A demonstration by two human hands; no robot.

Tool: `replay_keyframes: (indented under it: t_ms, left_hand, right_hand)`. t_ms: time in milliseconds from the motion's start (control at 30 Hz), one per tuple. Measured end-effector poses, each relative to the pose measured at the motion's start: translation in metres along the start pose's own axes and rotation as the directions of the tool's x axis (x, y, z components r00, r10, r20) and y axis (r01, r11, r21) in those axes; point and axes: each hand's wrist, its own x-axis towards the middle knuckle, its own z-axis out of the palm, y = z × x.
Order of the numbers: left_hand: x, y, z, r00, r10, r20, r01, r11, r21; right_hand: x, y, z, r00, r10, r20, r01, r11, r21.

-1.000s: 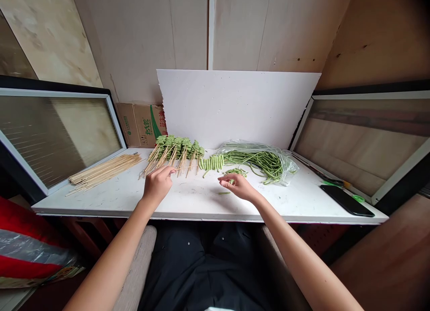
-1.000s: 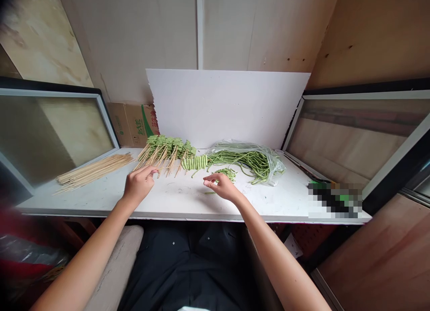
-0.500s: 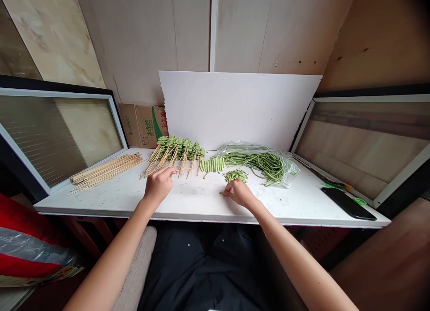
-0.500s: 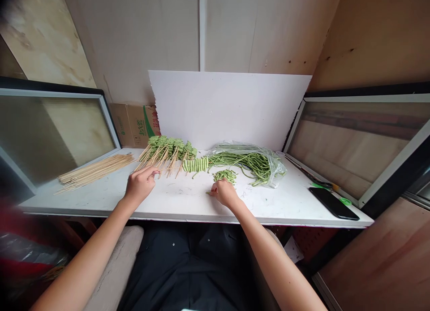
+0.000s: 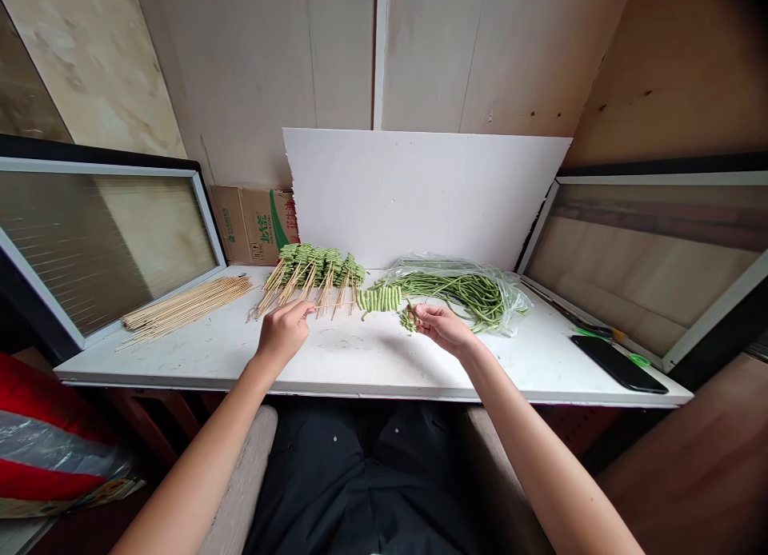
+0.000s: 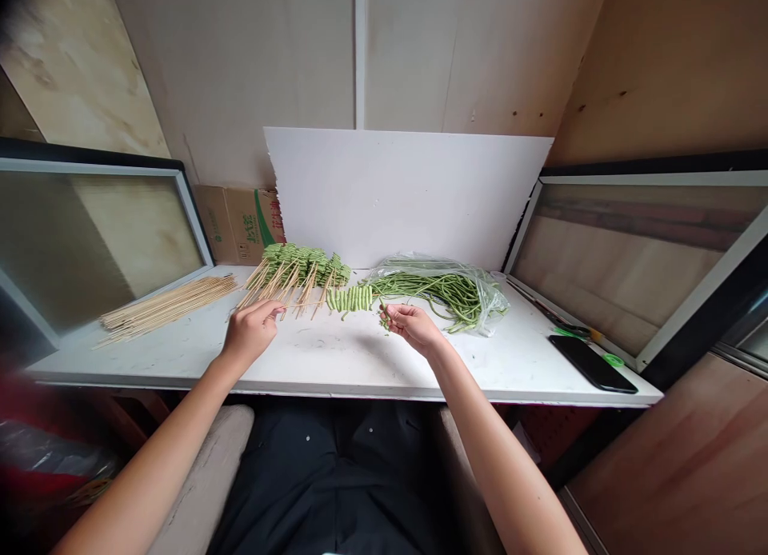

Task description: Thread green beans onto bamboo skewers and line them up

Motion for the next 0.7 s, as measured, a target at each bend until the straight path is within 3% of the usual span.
replay_keyframes:
  t_ms: [233, 700]
  left_hand:
    - [-0.001, 0.002, 0.002, 0.999, 0.002, 0.039, -0.001, 1.0, -0.018]
    - [0.002, 0.004, -0.002, 0.998, 0.05, 0.046, -0.052, 0.998, 0.041]
  right_hand:
    - [-0.006, -0.009, 0.007, 1.0, -0.01, 0.027, 0.006, 0.989, 0.149]
    - [-0.005, -0.004, 0.012, 0.996, 0.084, 0.0, -0.082, 0.971, 0.224]
